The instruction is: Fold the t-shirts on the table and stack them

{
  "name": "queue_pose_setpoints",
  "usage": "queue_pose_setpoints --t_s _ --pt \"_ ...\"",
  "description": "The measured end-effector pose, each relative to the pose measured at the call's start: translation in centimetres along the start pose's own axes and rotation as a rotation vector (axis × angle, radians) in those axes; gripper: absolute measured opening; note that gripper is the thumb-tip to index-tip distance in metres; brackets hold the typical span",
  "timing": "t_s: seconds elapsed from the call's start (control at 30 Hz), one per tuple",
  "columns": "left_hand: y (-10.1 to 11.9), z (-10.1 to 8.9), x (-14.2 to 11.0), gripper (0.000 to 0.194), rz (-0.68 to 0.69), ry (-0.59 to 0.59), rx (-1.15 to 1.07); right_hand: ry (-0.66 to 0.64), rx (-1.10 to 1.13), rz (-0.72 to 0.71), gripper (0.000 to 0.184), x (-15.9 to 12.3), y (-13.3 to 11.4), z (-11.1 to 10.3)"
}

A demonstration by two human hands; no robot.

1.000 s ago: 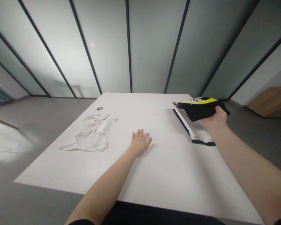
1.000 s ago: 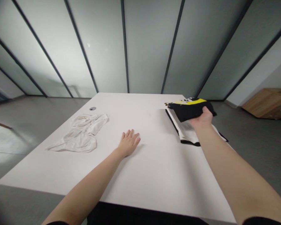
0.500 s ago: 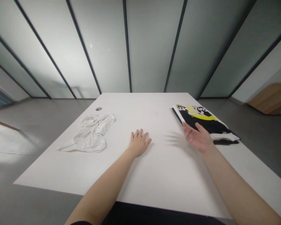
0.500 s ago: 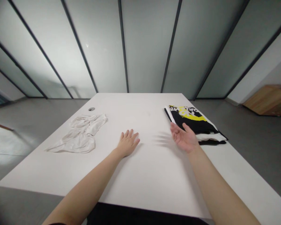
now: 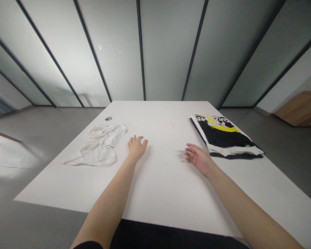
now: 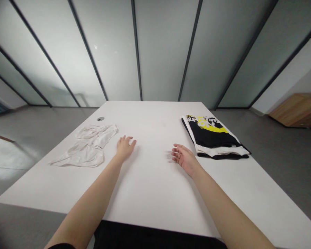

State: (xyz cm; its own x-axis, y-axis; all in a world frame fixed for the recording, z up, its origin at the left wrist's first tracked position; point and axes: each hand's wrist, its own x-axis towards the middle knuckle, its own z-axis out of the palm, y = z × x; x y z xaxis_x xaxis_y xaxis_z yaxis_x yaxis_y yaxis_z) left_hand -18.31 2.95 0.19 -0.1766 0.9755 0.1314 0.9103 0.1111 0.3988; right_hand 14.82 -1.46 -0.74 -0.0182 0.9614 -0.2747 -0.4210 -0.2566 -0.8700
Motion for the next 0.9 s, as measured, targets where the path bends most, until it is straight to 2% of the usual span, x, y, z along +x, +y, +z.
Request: queue_pose_setpoints --t_s 0.07,0.13,0.23,0.33,0.43,0.53,0.6,0.63,0.67,0.73,0.77,0.8,0.83,0.87,0.9 --pt "-2.1 -1.1 0.8 0.058 -0.258 0.125 0.061 0.047 0.004 -0.038 0.018 0.3 0.0 -0.2" --pt "-3.9 -2.0 1.2 0.066 -0.393 0.176 0.12 0.068 -0.007 -0.066 0.02 0.5 0.1 -0.3" --pt "-5.4 -2.7 1.2 0.059 -0.424 0.151 0.209 0.046 -0.05 -0.102 0.023 0.5 0.3 -0.3" --pt "-5.4 -3.0 1.1 0.044 -0.311 0.099 0.264 0.028 -0.078 -0.125 0.026 0.5 0.5 -0.1" --pt "-4.4 -3.1 1.4 0.039 -0.138 0.019 0.241 0.042 -0.099 -0.129 0.031 0.4 0.6 0.2" --pt "-2.7 -2.8 1.2 0.037 0.011 -0.052 0.061 0.059 -0.2 -0.173 0.036 0.1 0.8 0.5" --pt "-1.2 -2.4 0.4 0.035 0.064 -0.138 -0.18 0.058 -0.346 -0.249 0.036 -0.1 0.9 0.8" --pt "-0.5 -2.3 -0.2 0.036 0.086 -0.217 -0.33 0.053 -0.442 -0.296 0.035 -0.2 1.0 0.9" --pt "0.3 -2.2 -0.8 0.04 0.106 -0.352 -0.499 0.046 -0.544 -0.345 0.033 -0.3 1.1 0.9" --pt "1.7 -2.1 -2.1 0.055 0.195 -0.695 -0.787 0.022 -0.747 -0.446 0.031 -0.2 1.3 0.9" --pt "2.3 -2.1 -2.6 0.059 0.25 -0.847 -0.871 0.013 -0.845 -0.5 0.031 -0.1 1.5 0.8" --pt "2.7 -2.0 -2.9 0.06 0.306 -0.936 -0.923 0.016 -0.939 -0.552 0.032 0.2 1.6 0.7" --pt "3.0 -1.9 -3.1 0.058 0.354 -0.941 -0.943 0.033 -1.027 -0.599 0.035 0.4 1.8 0.4" --pt "3.2 -1.6 -3.1 0.053 0.388 -0.859 -0.931 0.056 -1.107 -0.634 0.038 0.7 1.9 0.2" --pt "3.2 -1.3 -2.9 0.048 0.404 -0.707 -0.886 0.082 -1.178 -0.657 0.041 1.0 2.1 -0.1"
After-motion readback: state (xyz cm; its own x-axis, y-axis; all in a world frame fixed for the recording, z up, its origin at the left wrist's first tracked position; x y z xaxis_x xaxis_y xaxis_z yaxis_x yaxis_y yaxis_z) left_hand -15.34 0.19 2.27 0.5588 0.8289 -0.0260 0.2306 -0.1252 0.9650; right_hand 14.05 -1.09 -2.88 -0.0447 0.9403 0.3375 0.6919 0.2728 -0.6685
